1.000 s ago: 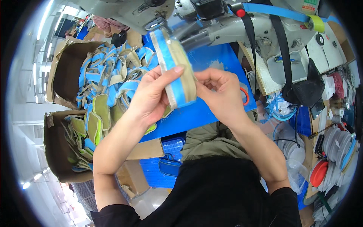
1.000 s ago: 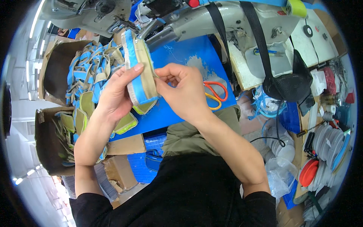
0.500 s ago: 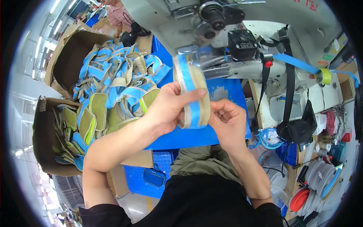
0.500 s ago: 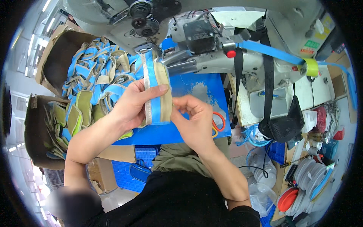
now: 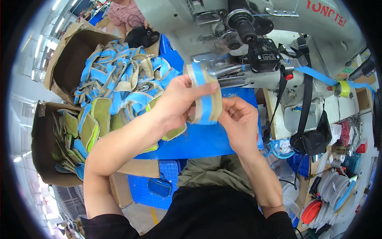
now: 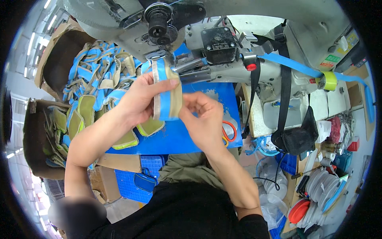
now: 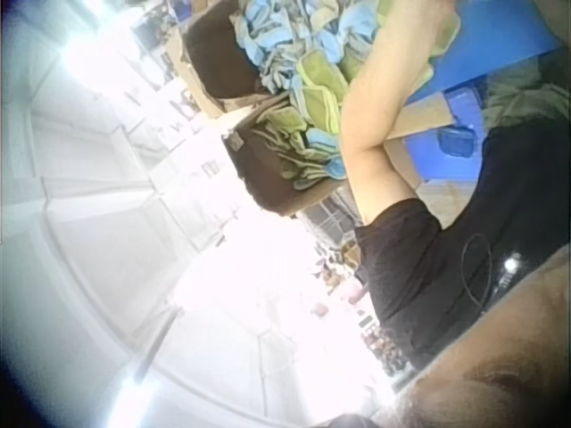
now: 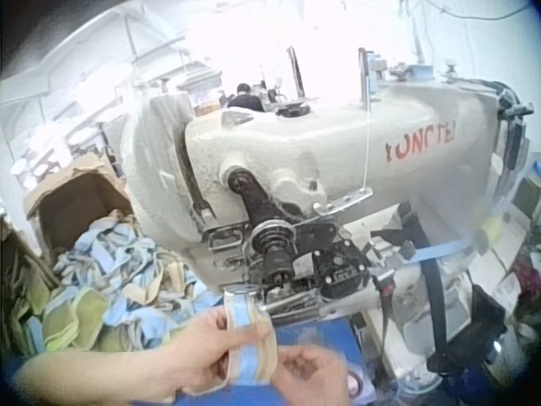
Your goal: The person operates an industrial sewing machine to stitch blue and beige fabric pieces into small pouches. They feed the fabric under the presser foot, guide it through the machine, and use scissors to trim the excess thread after each stitch. The finished pouches are inspected and placed into a pile on the table.
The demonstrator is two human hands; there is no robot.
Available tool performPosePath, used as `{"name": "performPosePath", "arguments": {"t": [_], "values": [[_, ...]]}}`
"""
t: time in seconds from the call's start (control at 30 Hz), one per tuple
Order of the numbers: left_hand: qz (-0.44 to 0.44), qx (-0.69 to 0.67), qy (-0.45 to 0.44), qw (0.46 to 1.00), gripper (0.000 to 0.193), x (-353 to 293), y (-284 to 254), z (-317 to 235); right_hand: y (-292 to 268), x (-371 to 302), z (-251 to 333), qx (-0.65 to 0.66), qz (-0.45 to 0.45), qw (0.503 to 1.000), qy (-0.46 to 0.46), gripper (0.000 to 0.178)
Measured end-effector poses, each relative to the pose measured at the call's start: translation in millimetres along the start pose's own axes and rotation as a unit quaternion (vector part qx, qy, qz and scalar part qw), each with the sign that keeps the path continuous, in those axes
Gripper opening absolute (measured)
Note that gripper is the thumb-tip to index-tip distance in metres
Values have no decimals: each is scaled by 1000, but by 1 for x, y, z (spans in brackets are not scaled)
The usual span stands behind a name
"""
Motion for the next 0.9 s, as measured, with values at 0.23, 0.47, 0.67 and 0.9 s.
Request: {"name": "performPosePath", "arguments": {"t": [0.23,0.47,0.67,0.9], "values": [[33,39,77,996,29,-1,-3,-2,6,17,0,-14,-17,1000,-5,14],[28,36,72,996,27,1,-7,3,6,16,-1,-40,-23,999,-7,17],[42,53,46,997,23,14,-10,-10,10,30,1,-92,-60,993,-45,16],[45,74,80,993,30,8,-12,-6,10,26,5,-193,-102,960,-172,17]]}}
Point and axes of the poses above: each hand's wrist, its own x-axis towards the middle knuckle, its own y-axis out of the palm, z = x × y, the point moved 2 cm from there along x, towards the middle knuckle, and after that the axes turned 3 degrees about -x, right-handed, at the moved point
